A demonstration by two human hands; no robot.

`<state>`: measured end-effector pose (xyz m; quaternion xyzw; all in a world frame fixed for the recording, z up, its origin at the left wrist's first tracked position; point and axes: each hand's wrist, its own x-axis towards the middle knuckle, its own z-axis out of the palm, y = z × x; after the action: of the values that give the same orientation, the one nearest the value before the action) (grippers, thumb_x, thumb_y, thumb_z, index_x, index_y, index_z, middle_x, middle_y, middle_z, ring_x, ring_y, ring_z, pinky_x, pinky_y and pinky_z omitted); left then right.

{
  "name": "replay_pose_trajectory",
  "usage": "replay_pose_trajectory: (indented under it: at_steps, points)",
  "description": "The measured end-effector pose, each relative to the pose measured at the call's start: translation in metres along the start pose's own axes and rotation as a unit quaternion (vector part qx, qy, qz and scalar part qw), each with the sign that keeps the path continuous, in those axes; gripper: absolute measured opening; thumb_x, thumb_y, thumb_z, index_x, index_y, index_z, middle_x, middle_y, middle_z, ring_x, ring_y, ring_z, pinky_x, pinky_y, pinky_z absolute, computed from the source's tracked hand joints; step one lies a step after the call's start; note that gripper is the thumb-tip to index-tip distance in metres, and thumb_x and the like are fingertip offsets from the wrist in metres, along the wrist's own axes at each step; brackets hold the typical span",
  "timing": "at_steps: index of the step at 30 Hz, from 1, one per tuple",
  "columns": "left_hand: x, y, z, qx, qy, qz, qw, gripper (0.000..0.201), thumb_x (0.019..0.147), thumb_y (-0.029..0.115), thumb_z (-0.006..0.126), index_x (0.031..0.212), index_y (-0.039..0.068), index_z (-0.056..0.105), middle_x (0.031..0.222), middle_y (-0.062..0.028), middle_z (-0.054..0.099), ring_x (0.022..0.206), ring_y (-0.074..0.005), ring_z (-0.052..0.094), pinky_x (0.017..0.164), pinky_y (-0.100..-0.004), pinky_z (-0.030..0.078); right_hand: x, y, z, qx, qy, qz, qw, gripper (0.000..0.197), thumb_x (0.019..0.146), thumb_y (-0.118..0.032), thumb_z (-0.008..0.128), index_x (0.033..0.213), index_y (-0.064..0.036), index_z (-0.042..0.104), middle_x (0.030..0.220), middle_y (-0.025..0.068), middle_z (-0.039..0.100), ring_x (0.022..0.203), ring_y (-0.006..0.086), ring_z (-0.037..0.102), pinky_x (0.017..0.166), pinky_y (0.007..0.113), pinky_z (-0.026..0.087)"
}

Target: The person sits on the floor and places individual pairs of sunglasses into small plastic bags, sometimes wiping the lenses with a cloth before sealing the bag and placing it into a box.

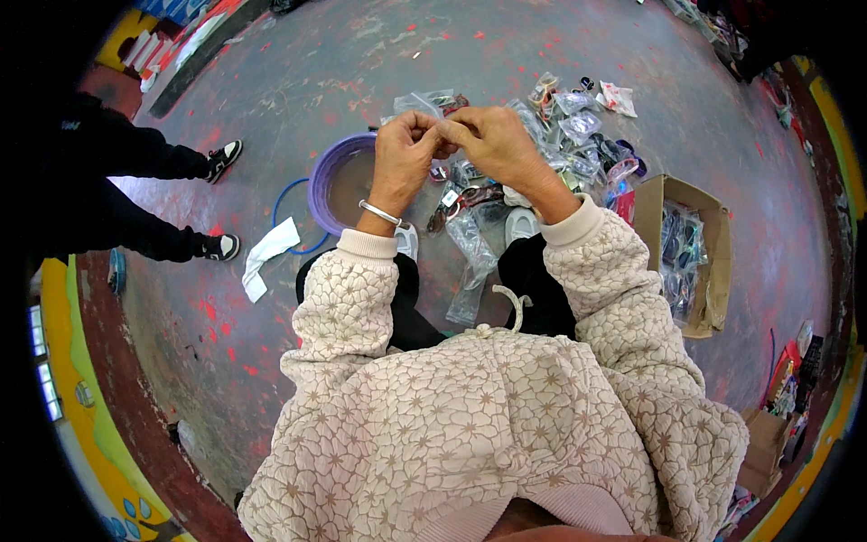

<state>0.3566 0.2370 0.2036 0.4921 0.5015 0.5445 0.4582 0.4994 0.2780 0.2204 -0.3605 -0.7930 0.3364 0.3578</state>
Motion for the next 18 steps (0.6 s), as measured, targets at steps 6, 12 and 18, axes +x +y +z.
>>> replay_pose_trajectory:
  at_steps: [6, 12, 18]
  points:
    - [0.001, -0.005, -0.002, 0.003, -0.03, -0.021, 0.999, 0.014, 0.085, 0.011, 0.055, 0.085, -0.003, 0.055, 0.075, -0.0088, 0.061, 0.065, -0.014, 0.06, 0.062, -0.0242, 0.051, 0.001, 0.009, -0.004, 0.023, -0.048, 0.013, 0.999, 0.022, 0.08, -0.017, 0.056, 0.081, 0.004, 0.061, 0.058, 0.0145, 0.056, 0.053, 0.0131, 0.052, 0.05, 0.028, 0.041]
    - [0.0, -0.001, 0.0, -0.014, -0.037, -0.032, 0.999, 0.012, 0.085, 0.009, 0.054, 0.084, -0.003, 0.055, 0.075, -0.0087, 0.061, 0.065, -0.0144, 0.061, 0.062, -0.0251, 0.051, -0.001, 0.008, 0.004, -0.076, 0.032, -0.014, 0.997, 0.02, 0.078, -0.015, 0.054, 0.073, 0.0049, 0.058, 0.059, 0.0192, 0.054, 0.05, 0.0218, 0.052, 0.049, 0.033, 0.041]
    - [0.002, 0.002, 0.0, -0.062, -0.034, -0.054, 0.996, 0.01, 0.084, 0.008, 0.052, 0.081, -0.002, 0.054, 0.073, -0.0082, 0.06, 0.063, -0.0143, 0.06, 0.059, -0.0252, 0.05, 0.005, 0.01, 0.005, -0.028, 0.035, 0.028, 0.999, 0.018, 0.077, -0.014, 0.054, 0.076, 0.004, 0.057, 0.062, 0.0203, 0.056, 0.055, 0.0314, 0.057, 0.05, 0.036, 0.042]
